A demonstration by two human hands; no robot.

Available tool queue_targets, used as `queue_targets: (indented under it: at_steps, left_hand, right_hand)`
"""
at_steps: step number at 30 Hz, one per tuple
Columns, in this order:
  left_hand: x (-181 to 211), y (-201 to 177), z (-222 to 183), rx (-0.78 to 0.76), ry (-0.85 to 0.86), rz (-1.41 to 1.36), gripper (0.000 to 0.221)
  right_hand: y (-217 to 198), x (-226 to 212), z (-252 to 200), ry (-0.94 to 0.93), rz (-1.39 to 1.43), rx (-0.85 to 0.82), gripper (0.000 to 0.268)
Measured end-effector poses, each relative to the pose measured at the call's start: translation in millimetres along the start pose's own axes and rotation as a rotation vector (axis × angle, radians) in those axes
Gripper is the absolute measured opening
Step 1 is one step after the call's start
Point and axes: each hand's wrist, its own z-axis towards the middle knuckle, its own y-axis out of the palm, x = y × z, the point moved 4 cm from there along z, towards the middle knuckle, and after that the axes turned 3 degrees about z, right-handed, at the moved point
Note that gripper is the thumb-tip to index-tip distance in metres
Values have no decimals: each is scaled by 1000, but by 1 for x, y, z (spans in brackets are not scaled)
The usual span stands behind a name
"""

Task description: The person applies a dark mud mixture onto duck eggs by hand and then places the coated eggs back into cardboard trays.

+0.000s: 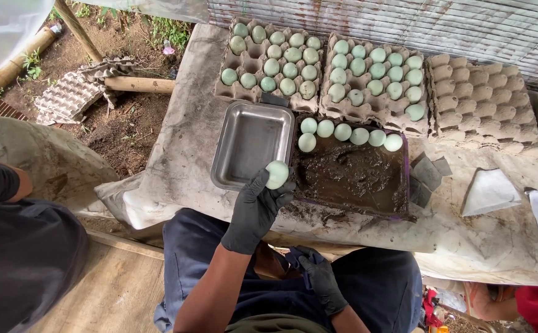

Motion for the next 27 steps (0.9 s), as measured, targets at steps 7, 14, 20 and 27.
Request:
queue_targets:
  at_steps: [7,14,20,27]
  left_hand:
    - [-5,3,-2,-4,2,17,42]
    - [-13,8,-10,-75,-54,55,41]
    - [-69,-27,-37,195,-250,339,31]
    - [-152,-41,-55,165,-118,446,32]
  right_hand:
    - [0,1,-1,3,96,-4,37]
    - [5,-21,-14,-3,148,31,36]
    - [-14,-97,-51,-399,64,301,35]
    - [29,-172,-104,-1195,-210,166,26]
